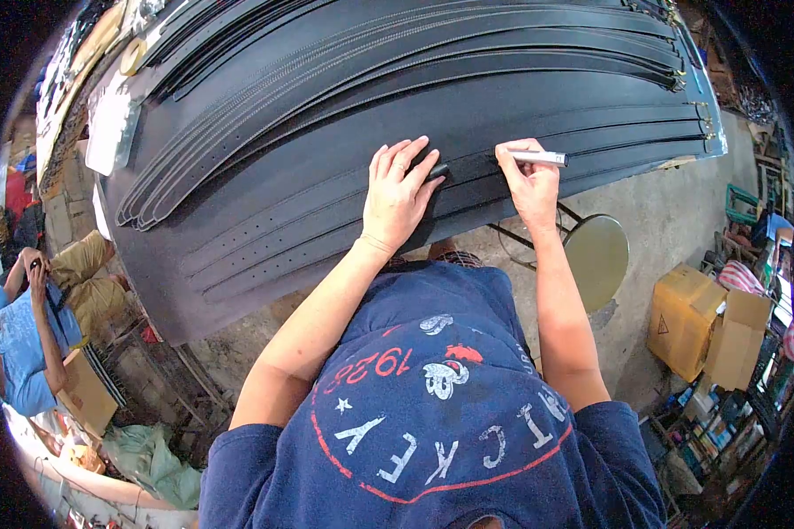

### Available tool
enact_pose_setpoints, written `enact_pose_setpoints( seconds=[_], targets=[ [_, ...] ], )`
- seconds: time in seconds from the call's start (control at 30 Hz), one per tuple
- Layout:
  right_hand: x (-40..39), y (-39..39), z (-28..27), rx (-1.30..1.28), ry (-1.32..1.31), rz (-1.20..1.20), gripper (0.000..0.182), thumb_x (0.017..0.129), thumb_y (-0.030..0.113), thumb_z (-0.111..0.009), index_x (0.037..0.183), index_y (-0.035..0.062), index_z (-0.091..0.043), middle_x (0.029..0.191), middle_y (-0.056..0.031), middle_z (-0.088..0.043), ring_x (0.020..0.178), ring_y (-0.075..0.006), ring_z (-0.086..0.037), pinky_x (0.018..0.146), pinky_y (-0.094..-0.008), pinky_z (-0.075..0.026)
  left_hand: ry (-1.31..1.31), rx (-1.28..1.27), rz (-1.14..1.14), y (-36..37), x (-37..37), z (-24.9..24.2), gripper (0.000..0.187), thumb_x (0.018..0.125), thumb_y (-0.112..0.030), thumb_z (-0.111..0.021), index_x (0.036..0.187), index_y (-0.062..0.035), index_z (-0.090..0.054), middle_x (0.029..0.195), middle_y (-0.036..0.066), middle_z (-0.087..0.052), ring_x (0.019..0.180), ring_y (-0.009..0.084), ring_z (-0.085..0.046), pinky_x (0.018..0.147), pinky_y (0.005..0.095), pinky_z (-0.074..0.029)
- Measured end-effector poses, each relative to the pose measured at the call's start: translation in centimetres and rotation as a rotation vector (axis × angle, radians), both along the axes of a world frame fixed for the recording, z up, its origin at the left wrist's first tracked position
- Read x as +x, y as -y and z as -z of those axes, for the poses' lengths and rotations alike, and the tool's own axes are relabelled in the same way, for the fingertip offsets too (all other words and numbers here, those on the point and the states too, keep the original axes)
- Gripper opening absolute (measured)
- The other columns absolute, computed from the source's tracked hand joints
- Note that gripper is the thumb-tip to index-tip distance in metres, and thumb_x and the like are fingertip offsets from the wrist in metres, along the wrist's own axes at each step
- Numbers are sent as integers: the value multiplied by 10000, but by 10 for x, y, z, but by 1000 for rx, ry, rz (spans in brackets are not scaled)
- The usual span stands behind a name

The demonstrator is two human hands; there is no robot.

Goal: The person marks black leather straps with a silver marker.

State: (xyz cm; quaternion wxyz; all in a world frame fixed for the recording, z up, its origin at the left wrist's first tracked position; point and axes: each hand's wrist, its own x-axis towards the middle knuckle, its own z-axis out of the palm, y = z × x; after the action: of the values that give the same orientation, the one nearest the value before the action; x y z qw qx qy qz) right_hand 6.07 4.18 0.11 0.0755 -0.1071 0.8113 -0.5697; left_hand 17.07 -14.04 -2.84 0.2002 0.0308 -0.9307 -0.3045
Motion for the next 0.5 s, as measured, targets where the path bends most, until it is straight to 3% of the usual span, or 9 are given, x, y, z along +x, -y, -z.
enact_pose_setpoints(
  seconds=[0.5],
  targets=[
    [6, 11, -1, 143, -211, 42, 139, 848, 121, -748, 782, 48, -650, 658, 25, -589, 575, -40, -464, 532, -227, -396, -9, 2, -2, 0, -1, 0, 423, 797, -179, -750, 1205, -122, -648, 1325, 56, -566, 1227, 276, -522, 1079, 483, -362]
  ],
)
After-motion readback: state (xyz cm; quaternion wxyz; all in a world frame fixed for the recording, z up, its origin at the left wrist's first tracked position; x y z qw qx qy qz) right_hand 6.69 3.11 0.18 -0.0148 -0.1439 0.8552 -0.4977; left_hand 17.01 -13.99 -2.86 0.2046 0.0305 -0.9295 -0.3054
